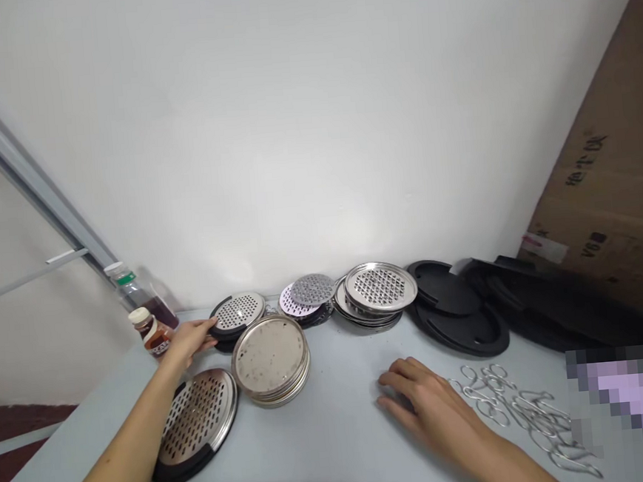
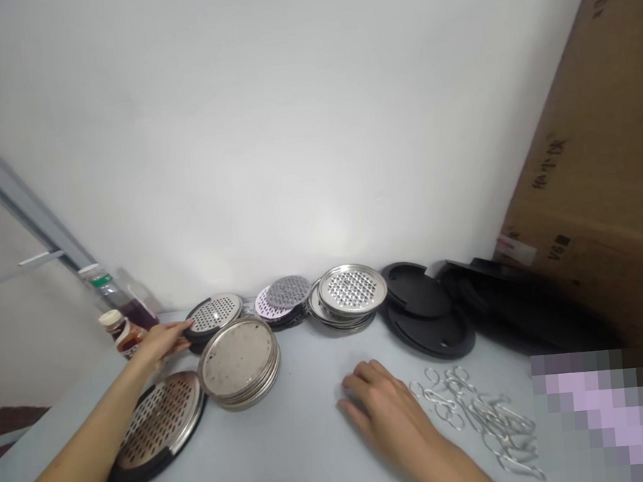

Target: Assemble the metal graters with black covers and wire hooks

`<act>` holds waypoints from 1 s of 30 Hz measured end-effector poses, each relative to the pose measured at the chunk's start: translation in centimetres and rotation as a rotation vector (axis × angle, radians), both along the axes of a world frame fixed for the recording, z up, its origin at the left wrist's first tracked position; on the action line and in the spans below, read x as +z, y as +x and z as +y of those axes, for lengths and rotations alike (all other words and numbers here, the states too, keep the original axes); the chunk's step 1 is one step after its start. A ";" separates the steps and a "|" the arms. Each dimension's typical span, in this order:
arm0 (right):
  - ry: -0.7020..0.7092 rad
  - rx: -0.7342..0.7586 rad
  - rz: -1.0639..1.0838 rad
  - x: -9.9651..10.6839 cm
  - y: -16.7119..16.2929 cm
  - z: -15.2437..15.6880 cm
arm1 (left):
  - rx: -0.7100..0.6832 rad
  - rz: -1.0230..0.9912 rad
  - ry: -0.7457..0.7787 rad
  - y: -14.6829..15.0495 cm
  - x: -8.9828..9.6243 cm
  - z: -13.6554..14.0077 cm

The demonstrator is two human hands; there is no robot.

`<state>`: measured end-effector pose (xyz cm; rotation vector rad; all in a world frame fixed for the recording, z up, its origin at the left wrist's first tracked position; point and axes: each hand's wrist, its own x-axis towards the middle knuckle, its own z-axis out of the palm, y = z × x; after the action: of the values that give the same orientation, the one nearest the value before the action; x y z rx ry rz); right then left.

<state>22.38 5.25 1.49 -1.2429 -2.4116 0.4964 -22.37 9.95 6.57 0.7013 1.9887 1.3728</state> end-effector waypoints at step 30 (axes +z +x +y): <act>-0.012 0.057 -0.099 -2.0 2.0 -3.6 | -0.392 0.966 -0.088 7.0 1.1 -2.8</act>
<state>24.43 1.70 -0.50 -1.2337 -2.5359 0.4770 -15.40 7.16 7.63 1.8431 2.3635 0.7352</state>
